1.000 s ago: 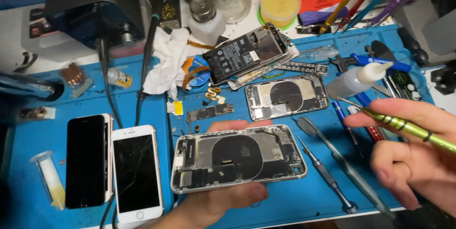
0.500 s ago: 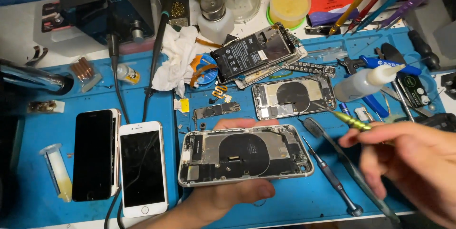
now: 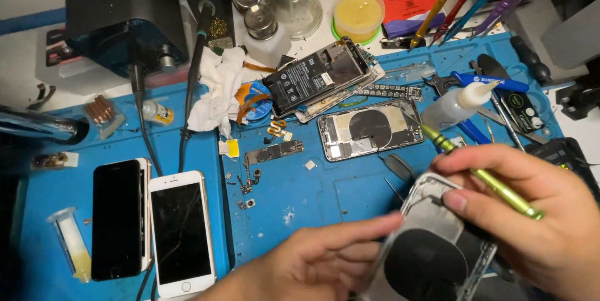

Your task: Removing the camera flash assembly and other internal components from a mobile phone chassis using precision tools.

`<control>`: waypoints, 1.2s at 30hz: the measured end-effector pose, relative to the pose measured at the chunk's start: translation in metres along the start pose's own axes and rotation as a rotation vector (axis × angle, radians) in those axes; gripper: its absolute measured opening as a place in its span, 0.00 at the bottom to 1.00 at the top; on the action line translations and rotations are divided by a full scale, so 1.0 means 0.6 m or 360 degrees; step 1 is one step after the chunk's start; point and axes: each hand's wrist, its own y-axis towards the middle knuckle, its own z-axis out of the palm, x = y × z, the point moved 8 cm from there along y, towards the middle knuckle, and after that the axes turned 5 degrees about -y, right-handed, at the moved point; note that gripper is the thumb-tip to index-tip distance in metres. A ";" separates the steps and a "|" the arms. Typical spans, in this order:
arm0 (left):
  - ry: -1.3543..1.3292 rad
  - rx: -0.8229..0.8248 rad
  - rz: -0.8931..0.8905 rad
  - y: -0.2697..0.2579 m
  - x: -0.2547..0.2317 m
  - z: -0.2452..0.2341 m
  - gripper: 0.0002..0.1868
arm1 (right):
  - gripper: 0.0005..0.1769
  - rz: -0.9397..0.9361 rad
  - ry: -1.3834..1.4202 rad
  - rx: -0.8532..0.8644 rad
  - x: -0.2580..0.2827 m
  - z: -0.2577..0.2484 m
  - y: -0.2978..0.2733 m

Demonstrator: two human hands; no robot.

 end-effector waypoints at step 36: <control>0.0401 -0.1157 0.0623 0.005 -0.010 -0.129 0.24 | 0.11 -0.1555 -0.1224 0.0089 0.076 0.093 -0.082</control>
